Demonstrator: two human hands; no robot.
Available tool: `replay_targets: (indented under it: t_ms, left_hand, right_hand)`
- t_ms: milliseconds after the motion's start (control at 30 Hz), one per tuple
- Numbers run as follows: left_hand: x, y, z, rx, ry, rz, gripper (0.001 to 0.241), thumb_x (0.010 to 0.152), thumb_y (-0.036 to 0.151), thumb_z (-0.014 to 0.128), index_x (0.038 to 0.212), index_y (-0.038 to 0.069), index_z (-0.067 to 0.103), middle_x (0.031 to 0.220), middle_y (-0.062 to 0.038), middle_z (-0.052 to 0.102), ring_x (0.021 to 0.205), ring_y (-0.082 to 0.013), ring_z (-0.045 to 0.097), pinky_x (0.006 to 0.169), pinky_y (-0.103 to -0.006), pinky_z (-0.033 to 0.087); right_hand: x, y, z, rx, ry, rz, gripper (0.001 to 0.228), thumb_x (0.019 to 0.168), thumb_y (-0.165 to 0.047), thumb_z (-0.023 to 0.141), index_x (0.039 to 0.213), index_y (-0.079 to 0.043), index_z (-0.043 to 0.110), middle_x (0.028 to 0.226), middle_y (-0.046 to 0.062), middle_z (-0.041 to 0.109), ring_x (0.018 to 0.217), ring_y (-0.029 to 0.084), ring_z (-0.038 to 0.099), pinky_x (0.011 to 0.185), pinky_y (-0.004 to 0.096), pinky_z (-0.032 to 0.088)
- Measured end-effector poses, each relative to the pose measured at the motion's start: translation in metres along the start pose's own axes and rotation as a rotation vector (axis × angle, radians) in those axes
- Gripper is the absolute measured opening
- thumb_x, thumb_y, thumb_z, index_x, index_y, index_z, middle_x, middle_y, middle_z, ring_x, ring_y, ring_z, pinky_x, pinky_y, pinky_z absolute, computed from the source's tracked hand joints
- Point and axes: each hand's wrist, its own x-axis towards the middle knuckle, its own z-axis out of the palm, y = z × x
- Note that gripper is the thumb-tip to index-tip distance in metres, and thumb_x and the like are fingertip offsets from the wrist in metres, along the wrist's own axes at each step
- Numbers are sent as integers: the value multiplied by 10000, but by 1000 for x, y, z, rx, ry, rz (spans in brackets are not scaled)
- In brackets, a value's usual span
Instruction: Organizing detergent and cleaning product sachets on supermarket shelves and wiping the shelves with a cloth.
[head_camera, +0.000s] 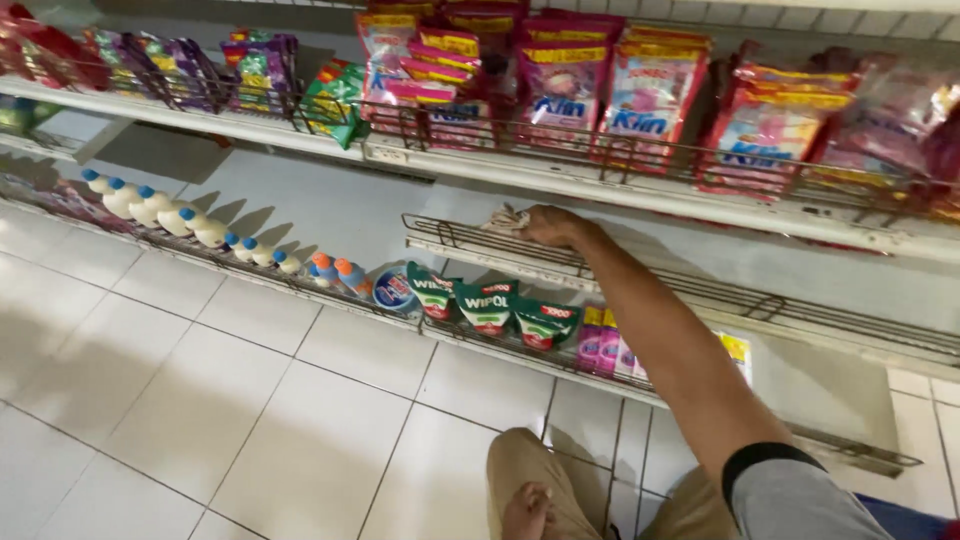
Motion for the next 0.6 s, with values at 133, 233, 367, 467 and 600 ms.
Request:
replay_targets:
  t_ms: [133, 233, 367, 467, 600]
  left_hand:
    - [-37, 40, 26, 389, 70, 196, 207, 978, 234, 659, 1085, 58, 684, 824, -105, 755, 665, -151, 739, 608, -295, 587]
    - [-38, 59, 23, 421, 113, 188, 217, 976, 232, 658, 1080, 43, 683, 812, -97, 757, 651, -159, 736, 595, -294, 586]
    - [-36, 50, 23, 392, 65, 140, 208, 972, 211, 640, 1088, 43, 676, 832, -89, 755, 650, -168, 732, 577, -314, 559]
    - [-30, 46, 20, 412, 86, 145, 238, 959, 235, 647, 1087, 40, 694, 831, -94, 751, 644, -175, 750, 586, -312, 602]
    - [9, 15, 0, 367, 77, 29, 256, 970, 250, 631, 1112, 40, 669, 811, -136, 759, 630, -211, 723, 570, -351, 572]
  right_hand:
    - [-108, 45, -23, -51, 38, 41, 587, 899, -479, 665, 1290, -42, 644, 1154, 253, 712, 1050, 395, 692, 933, 482, 539]
    - [-173, 34, -46, -97, 140, 103, 550, 906, -432, 638, 1370, -136, 635, 1208, 230, 699, 1100, 420, 661, 969, 510, 513]
    - [-241, 68, -66, -75, 132, 268, 595, 900, -411, 621, 1447, -178, 583, 1206, 222, 711, 1123, 412, 654, 991, 489, 502]
    - [-284, 127, -87, 106, 161, 250, 629, 881, -479, 684, 1372, -92, 619, 1221, 242, 675, 1122, 392, 645, 981, 453, 496]
    - [-359, 186, -133, 122, 33, 393, 630, 896, -568, 610, 1254, -59, 710, 1110, 207, 771, 1026, 357, 714, 950, 440, 525]
